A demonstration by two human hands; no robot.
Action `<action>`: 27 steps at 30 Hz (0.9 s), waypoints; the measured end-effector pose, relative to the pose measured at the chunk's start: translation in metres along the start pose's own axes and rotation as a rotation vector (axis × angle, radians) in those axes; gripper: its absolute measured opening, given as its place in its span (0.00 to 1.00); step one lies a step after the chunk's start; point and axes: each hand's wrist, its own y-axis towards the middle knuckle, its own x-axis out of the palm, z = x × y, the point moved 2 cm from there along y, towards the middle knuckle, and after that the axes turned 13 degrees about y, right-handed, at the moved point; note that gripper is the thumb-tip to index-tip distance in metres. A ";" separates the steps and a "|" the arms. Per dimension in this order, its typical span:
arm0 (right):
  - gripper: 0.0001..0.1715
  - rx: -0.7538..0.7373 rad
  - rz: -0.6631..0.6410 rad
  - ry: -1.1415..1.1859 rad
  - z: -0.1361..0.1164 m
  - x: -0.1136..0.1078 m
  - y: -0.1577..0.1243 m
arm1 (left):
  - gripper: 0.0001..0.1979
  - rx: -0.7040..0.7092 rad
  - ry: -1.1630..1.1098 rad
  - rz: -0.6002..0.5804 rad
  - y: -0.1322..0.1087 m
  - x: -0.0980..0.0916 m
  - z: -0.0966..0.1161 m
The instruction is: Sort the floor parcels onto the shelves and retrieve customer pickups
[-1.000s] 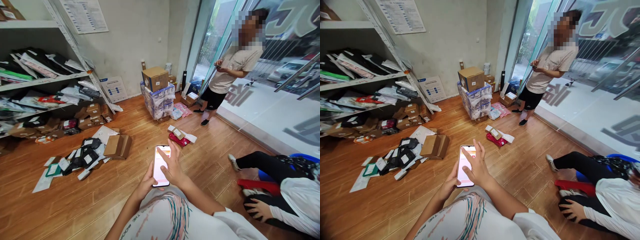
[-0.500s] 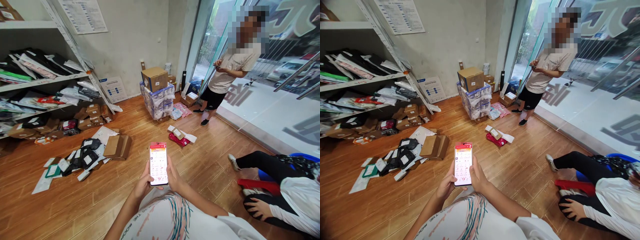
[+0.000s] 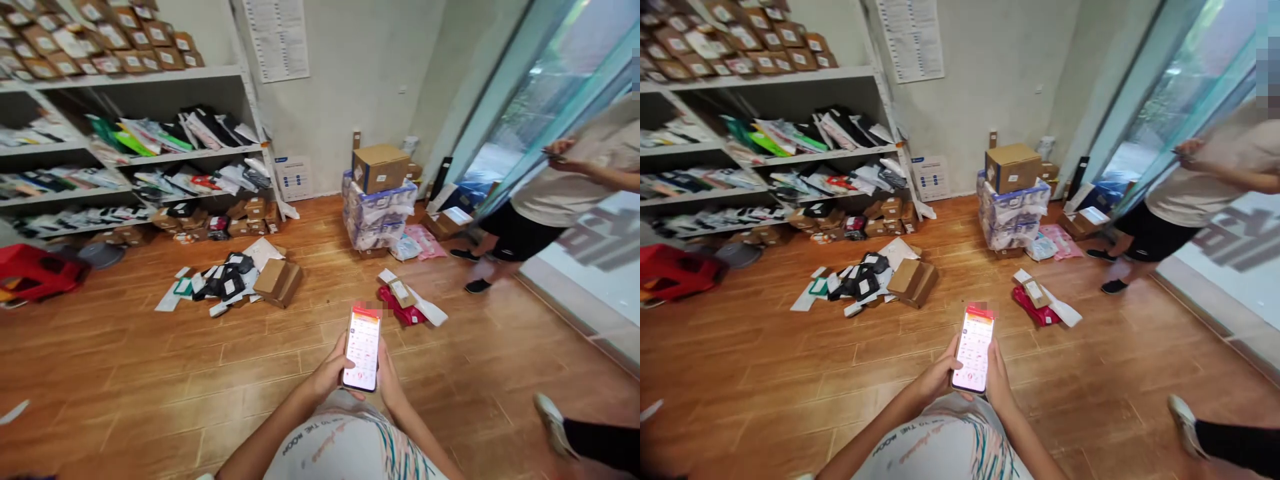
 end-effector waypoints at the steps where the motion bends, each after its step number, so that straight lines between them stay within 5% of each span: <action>1: 0.37 0.031 0.000 0.010 0.001 0.000 0.004 | 0.44 -0.005 -0.004 0.013 0.002 -0.002 -0.002; 7: 0.37 0.158 -0.042 0.077 0.007 0.005 0.023 | 0.41 -0.007 -0.019 0.106 0.007 -0.010 0.000; 27: 0.32 0.117 -0.251 -0.066 0.001 0.047 0.052 | 0.45 0.113 -0.062 0.333 -0.004 -0.030 0.011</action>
